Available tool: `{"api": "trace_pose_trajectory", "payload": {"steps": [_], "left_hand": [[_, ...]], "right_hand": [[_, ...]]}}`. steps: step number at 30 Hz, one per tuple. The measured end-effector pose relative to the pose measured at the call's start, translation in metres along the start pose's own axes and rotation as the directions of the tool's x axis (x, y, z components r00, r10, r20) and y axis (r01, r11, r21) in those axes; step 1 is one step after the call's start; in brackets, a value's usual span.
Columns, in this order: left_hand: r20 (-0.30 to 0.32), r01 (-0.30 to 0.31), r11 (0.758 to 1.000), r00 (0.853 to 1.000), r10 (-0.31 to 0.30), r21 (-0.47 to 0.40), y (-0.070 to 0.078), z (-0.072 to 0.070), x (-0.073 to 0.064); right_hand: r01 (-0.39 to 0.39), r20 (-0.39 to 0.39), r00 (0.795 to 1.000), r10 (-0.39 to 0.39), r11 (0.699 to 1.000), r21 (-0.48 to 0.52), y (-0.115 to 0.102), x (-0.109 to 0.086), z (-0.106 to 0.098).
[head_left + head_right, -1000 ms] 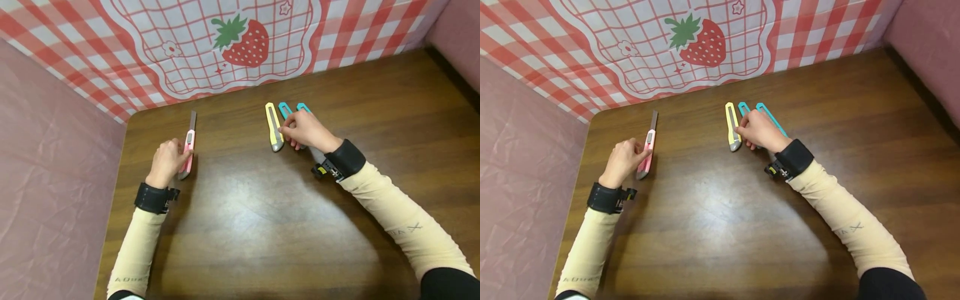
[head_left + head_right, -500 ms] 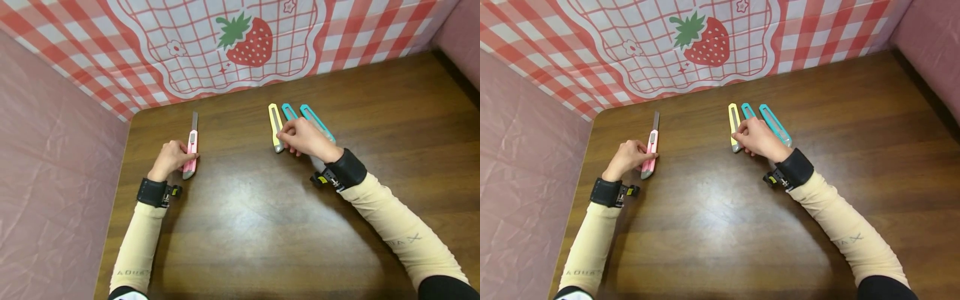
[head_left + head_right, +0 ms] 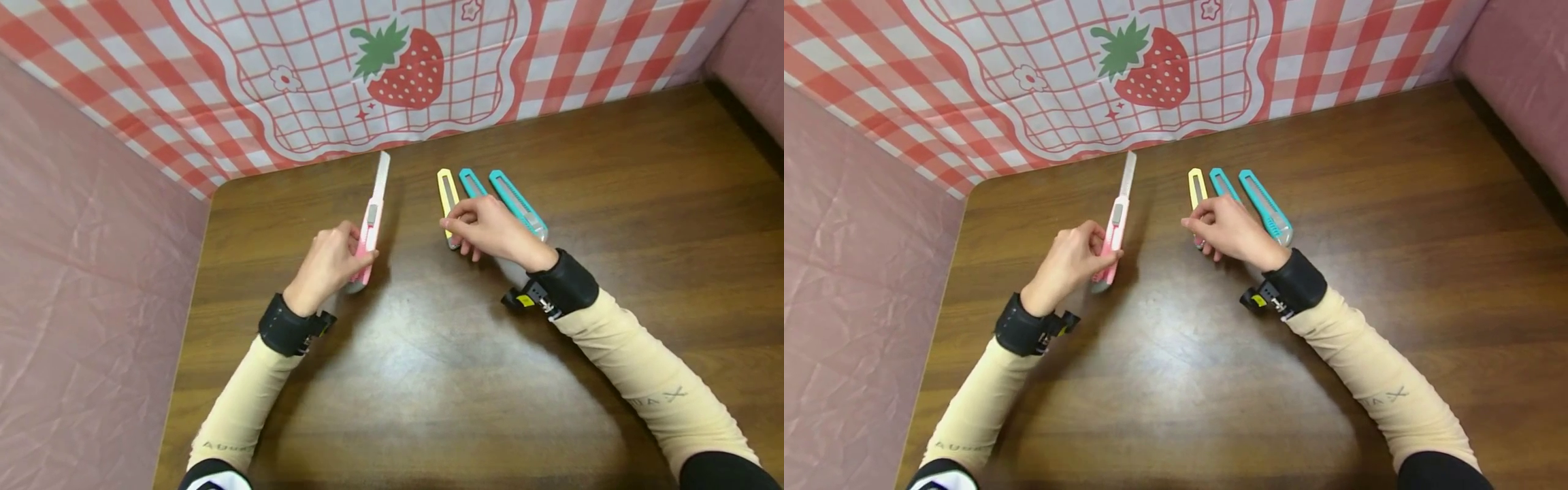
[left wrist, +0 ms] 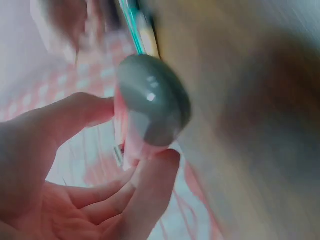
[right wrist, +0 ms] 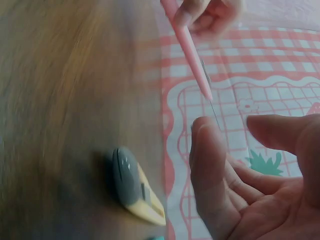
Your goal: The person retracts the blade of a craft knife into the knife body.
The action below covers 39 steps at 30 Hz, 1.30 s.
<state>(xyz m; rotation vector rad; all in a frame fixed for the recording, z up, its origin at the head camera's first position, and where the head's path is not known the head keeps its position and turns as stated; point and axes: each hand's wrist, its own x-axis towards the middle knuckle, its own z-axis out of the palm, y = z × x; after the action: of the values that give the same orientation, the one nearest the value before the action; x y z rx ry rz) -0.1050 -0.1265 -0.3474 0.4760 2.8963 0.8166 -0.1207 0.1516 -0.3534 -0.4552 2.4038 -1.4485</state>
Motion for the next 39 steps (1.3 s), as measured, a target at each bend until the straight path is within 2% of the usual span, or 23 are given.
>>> {"api": "trace_pose_trajectory", "payload": {"steps": [2, 5, 10, 14, 19, 21, 24, 27, 31, 35, 39], "left_hand": [[-0.029, -0.079, 0.997, 0.996, 0.079, 0.025, 0.014, 0.009, 0.0], [-0.059, -0.172, 0.984, 0.983, 0.174, 0.039, 0.034, 0.022, 0.001], [-0.079, -0.282, 0.959, 0.956, 0.284, 0.028, 0.058, 0.043, 0.004], [-0.112, -0.33, 0.944, 0.938, 0.327, -0.013, 0.071, 0.055, 0.009], [-0.172, -0.364, 0.928, 0.922, 0.346, -0.086, 0.079, 0.063, 0.017], [-0.181, -0.37, 0.921, 0.92, 0.346, -0.119, 0.08, 0.064, 0.02], [-0.173, -0.361, 0.917, 0.927, 0.333, -0.167, 0.082, 0.066, 0.024], [-0.12, -0.325, 0.918, 0.945, 0.305, -0.229, 0.082, 0.069, 0.025], [-0.014, -0.257, 0.91, 0.963, 0.268, -0.326, 0.081, 0.072, 0.024], [0.088, -0.207, 0.873, 0.958, 0.272, -0.441, 0.081, 0.073, 0.024], [0.195, -0.133, 0.811, 0.937, 0.29, -0.57, 0.08, 0.077, 0.024]], "right_hand": [[0.008, -0.007, 1.0, -0.008, 0.999, 0.051, -0.002, 0.0, 0.001], [0.007, -0.035, 0.999, -0.003, 0.994, 0.109, -0.004, 0.0, 0.002], [-0.006, -0.067, 0.998, 0.018, 0.985, 0.173, -0.003, 0.0, 0.001], [0.001, -0.083, 0.996, 0.016, 0.98, 0.2, 0.0, 0.0, -0.004], [0.051, -0.134, 0.991, -0.028, 0.985, 0.167, 0.0, -0.001, -0.017], [0.064, -0.141, 0.989, -0.043, 0.987, 0.145, -0.002, -0.003, -0.023], [0.076, -0.134, 0.989, -0.06, 0.991, 0.115, -0.004, -0.004, -0.03], [0.082, -0.126, 0.989, -0.07, 0.993, 0.09, -0.003, -0.004, -0.033], [0.096, -0.13, 0.988, -0.089, 0.994, 0.053, -0.001, -0.004, -0.037], [0.103, -0.158, 0.982, -0.099, 0.994, 0.019, -0.006, -0.007, -0.043], [0.111, -0.184, 0.976, -0.113, 0.994, -0.021, -0.026, -0.016, -0.047]]}}
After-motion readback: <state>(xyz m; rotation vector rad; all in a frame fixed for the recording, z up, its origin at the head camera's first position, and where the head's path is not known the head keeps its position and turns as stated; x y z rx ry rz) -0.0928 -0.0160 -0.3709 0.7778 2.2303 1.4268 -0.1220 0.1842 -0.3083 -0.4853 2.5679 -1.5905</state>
